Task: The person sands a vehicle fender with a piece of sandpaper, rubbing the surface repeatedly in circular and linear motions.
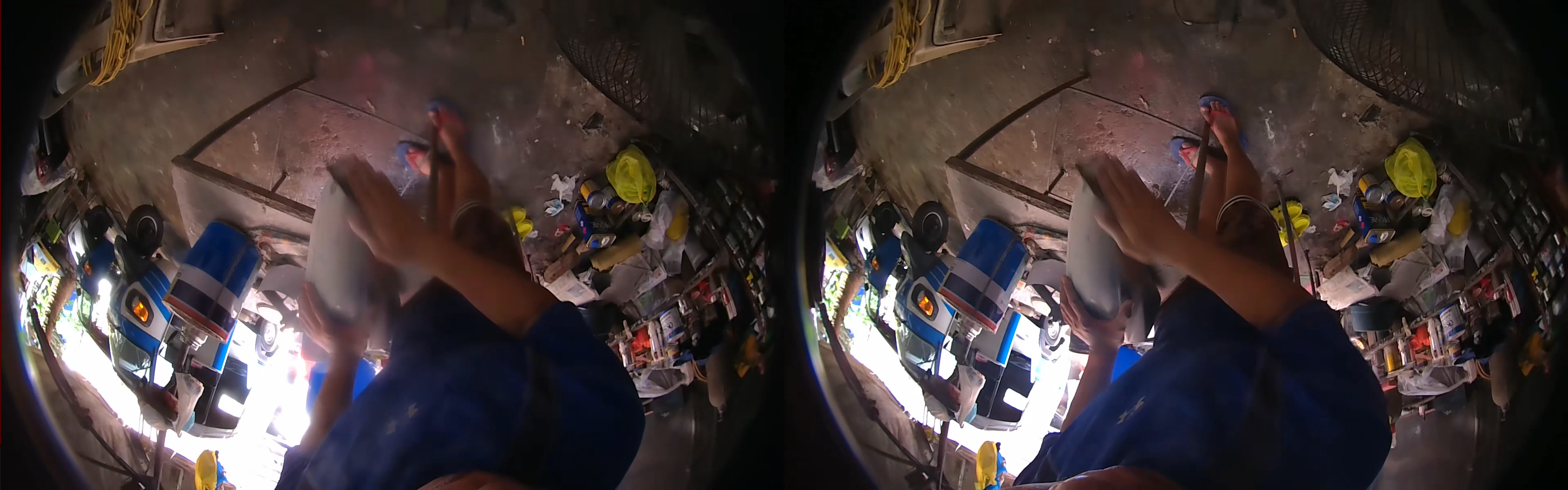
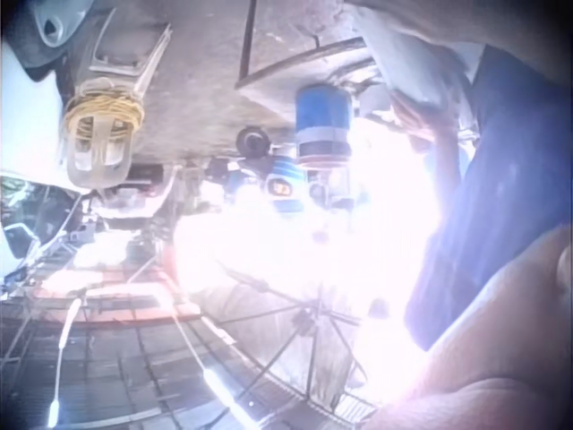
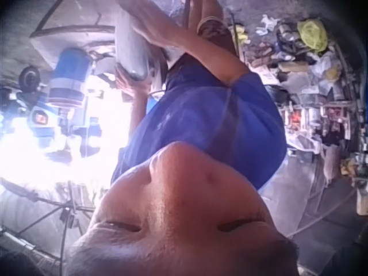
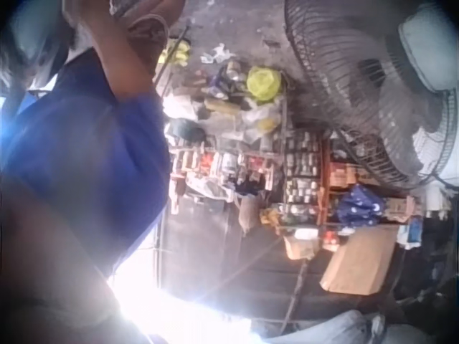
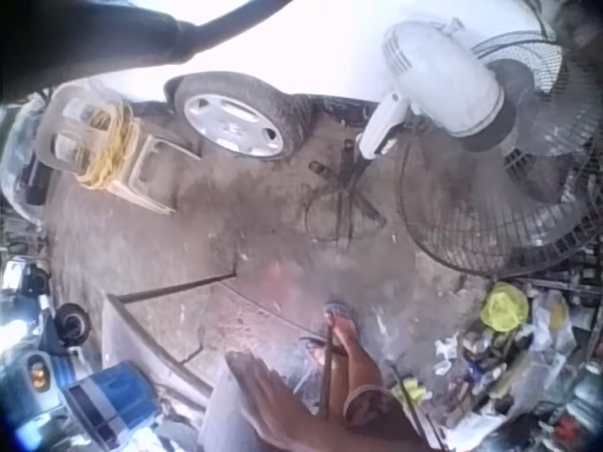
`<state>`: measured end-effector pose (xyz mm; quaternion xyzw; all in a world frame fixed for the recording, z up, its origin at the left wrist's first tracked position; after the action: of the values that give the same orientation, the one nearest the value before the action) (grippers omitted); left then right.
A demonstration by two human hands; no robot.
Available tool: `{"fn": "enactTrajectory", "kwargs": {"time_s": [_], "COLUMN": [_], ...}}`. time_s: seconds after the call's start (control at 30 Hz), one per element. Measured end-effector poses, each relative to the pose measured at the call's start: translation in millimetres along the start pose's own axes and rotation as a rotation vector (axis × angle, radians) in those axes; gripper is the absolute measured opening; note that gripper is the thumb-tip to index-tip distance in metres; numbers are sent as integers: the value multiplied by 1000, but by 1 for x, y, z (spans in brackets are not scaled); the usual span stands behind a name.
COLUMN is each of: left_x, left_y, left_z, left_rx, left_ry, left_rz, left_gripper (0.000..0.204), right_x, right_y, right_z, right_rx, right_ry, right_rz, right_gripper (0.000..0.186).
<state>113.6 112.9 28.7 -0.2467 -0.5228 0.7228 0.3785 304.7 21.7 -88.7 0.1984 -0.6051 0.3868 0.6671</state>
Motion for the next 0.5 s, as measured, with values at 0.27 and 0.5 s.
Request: {"fn": "enactTrajectory", "kwargs": {"time_s": [0.27,0.5], "left_x": [-5,-6], "left_y": [2,3], "left_z": [-5,-5], "left_rx": [35,11], "left_ry": [-26,-36], "left_rz": [10,24], "left_gripper": [135,135], "right_x": [-35,-17], "right_y": [6,7], "right_z": [-30,-23], "right_rx": [4,-64], "right_ry": [29,-44], "right_rz": [-240,-231], "right_gripper": [69,68]}}
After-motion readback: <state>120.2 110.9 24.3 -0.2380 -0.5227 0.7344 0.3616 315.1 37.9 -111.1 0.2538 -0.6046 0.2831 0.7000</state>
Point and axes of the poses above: each hand's wrist, its own z-axis away from the middle knuckle, its own y-axis out of the palm, x = y × z, the point moved 10 cm from there along -z, towards the middle knuckle, and after that the axes turned 1 degree about -y, right-handed, at the moved point
